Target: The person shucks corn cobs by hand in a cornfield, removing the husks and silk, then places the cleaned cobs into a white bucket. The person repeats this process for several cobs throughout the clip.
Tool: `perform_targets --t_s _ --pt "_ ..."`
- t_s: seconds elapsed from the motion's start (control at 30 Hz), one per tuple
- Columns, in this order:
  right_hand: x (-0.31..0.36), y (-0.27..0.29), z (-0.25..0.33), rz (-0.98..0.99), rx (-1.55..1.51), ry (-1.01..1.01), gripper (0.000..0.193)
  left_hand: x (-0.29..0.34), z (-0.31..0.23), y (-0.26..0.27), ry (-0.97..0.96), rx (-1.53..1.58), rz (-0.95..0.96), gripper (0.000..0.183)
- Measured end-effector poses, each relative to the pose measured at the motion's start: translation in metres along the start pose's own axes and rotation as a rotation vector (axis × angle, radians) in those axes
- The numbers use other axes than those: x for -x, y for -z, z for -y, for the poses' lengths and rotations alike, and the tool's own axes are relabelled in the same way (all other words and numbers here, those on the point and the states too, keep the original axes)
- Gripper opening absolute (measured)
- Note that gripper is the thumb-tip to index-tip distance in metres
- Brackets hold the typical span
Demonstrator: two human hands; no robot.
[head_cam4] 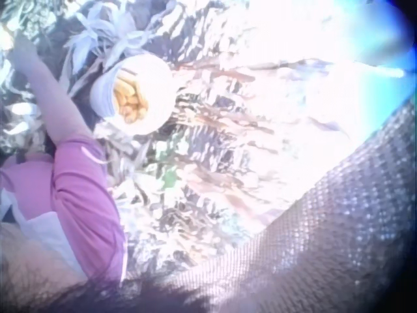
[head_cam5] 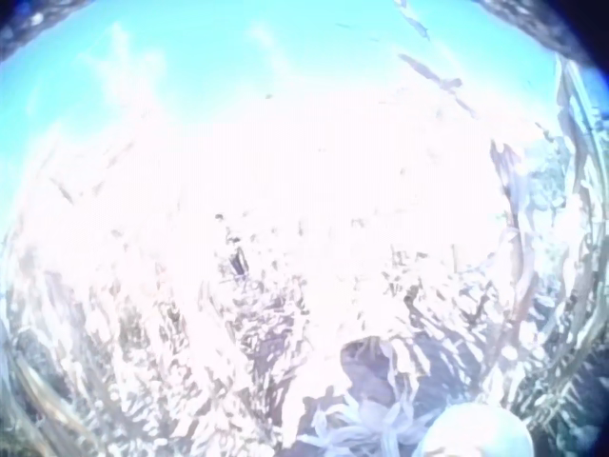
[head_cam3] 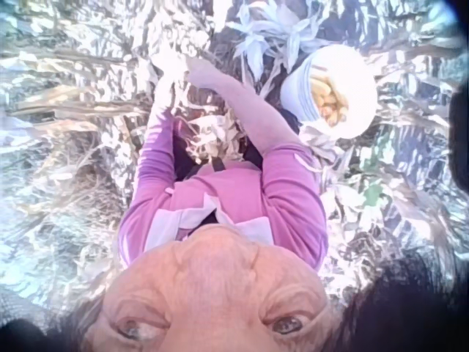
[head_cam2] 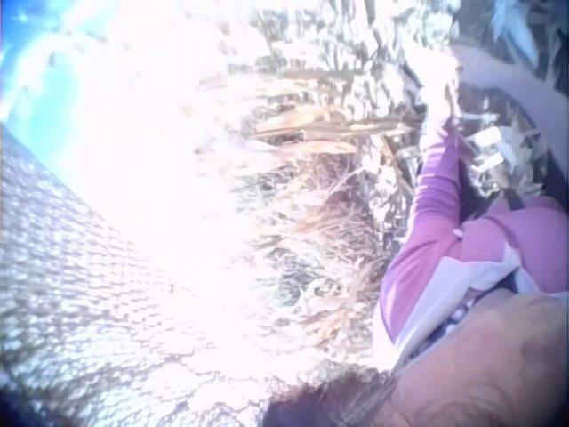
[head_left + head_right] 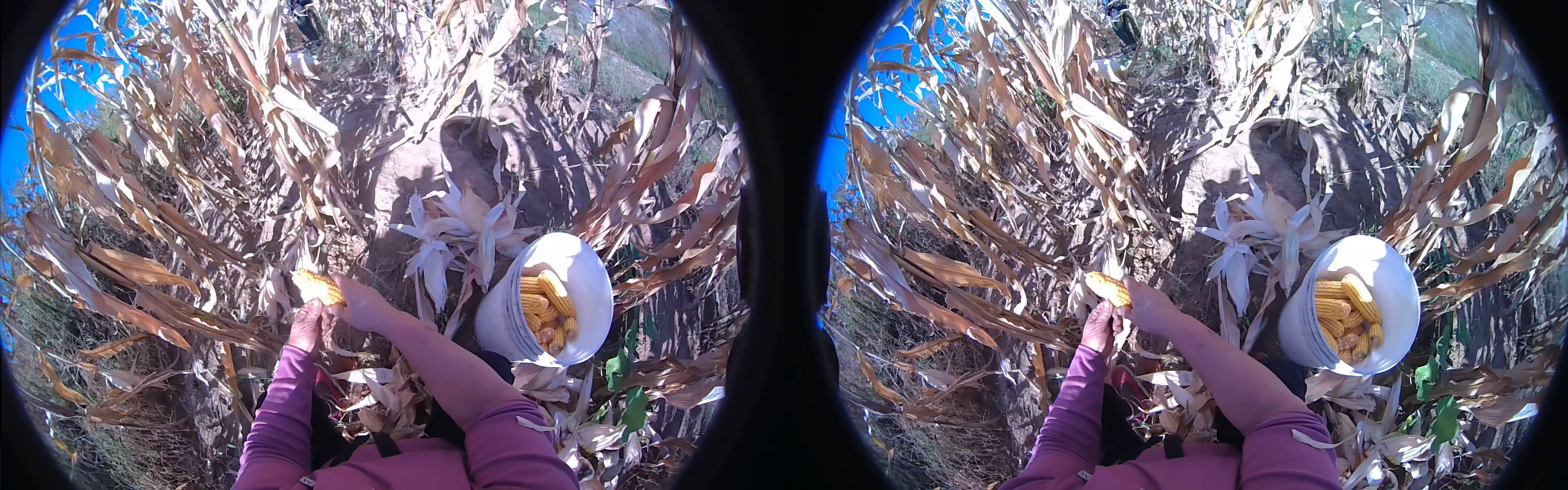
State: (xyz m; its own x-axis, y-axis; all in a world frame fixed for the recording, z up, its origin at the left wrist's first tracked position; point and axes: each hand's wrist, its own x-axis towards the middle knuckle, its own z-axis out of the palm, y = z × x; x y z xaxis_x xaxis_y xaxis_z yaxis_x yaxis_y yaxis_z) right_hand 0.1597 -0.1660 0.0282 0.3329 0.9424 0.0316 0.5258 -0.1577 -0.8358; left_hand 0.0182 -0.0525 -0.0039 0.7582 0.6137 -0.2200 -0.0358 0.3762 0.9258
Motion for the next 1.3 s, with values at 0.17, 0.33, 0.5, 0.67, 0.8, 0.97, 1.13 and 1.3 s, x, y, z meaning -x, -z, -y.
perform_targets --t_s 0.17,0.33,0.5,0.67,0.8,0.97,1.13,1.3 --pt "0.003 0.0 -0.008 -0.028 0.015 0.026 0.072 -0.003 0.002 0.006 -0.192 -0.102 0.117 0.034" --pt "0.006 0.004 -0.001 -0.027 0.06 -0.104 0.068 0.006 -0.003 0.015 -0.122 0.052 -0.008 0.032" --pt "0.003 0.008 0.0 -0.105 0.049 -0.157 0.064 0.01 0.005 0.054 -0.08 -0.118 0.056 0.03" --pt "0.004 0.009 0.006 -0.09 0.084 -0.131 0.055 0.003 0.04 0.095 0.023 -0.878 0.368 0.048" --pt "0.007 0.008 0.002 -0.092 0.07 -0.118 0.057 0.01 0.036 0.056 -0.05 -0.831 0.221 0.059" --pt "0.01 0.013 0.004 -0.02 0.107 -0.13 0.061 0.022 0.0 0.018 0.116 -0.369 0.126 0.052" --pt "0.01 0.002 0.002 -0.017 0.107 -0.052 0.063 0.02 -0.002 0.018 0.053 -0.092 0.039 0.049" --pt "0.014 0.001 0.01 0.081 0.152 -0.057 0.062 0.02 0.002 0.012 0.016 -0.016 -0.005 0.046"
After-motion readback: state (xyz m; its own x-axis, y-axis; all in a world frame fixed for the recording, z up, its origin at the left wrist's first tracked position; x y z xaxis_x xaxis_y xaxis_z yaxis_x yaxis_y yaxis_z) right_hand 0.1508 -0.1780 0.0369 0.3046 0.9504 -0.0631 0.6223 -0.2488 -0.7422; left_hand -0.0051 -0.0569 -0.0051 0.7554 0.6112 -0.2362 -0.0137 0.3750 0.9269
